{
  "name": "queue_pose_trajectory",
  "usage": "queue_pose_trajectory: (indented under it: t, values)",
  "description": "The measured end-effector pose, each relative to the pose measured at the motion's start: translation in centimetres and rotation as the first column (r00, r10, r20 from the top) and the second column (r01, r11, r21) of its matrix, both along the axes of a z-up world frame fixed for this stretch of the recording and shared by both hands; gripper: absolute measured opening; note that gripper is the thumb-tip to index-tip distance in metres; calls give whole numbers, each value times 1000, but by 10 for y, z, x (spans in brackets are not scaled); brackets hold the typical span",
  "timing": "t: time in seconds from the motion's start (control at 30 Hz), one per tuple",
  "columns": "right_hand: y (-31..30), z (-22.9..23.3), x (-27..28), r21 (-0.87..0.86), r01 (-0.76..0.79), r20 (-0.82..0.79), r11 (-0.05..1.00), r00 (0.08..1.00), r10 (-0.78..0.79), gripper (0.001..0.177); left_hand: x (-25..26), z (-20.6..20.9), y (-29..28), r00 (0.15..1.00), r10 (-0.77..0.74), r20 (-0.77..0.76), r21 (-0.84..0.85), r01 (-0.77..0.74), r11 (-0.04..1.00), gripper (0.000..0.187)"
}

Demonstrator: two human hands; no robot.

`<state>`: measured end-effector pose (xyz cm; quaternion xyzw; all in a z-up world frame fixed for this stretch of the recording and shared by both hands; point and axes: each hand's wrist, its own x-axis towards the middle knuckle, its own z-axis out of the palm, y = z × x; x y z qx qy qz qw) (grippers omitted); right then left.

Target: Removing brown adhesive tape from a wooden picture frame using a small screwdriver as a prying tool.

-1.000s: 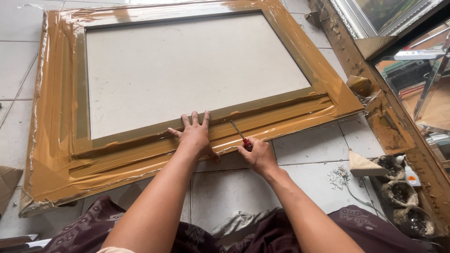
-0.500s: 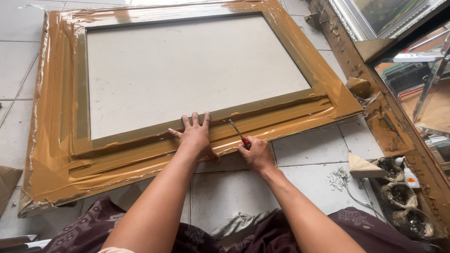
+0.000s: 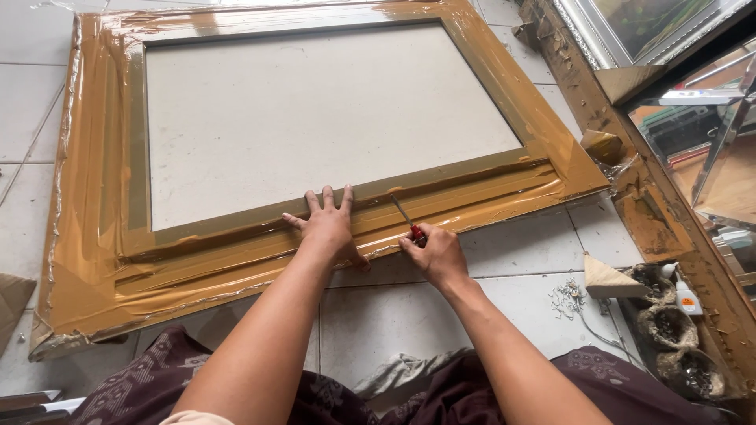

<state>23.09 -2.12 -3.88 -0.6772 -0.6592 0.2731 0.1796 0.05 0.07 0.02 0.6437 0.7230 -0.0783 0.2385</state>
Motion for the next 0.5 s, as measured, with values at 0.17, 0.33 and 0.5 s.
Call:
queue_pose_trajectory:
  t: [0.17,0.33,0.5]
  values:
    - [-5,22,-3,-44,-37,47,998,998,39,26,1,-1,1,1000,-1,-5,-4,1,1000,171]
    - [-1,12,-1,-102,-42,76,994,996,50,27,0,-1,1,1000,1,-1,-17,-1,1000,171]
    - [-3,-2,-10,-114,-42,252,993,965,70,43,0,3,-2,1000,0,-10,-15,0,1000,171]
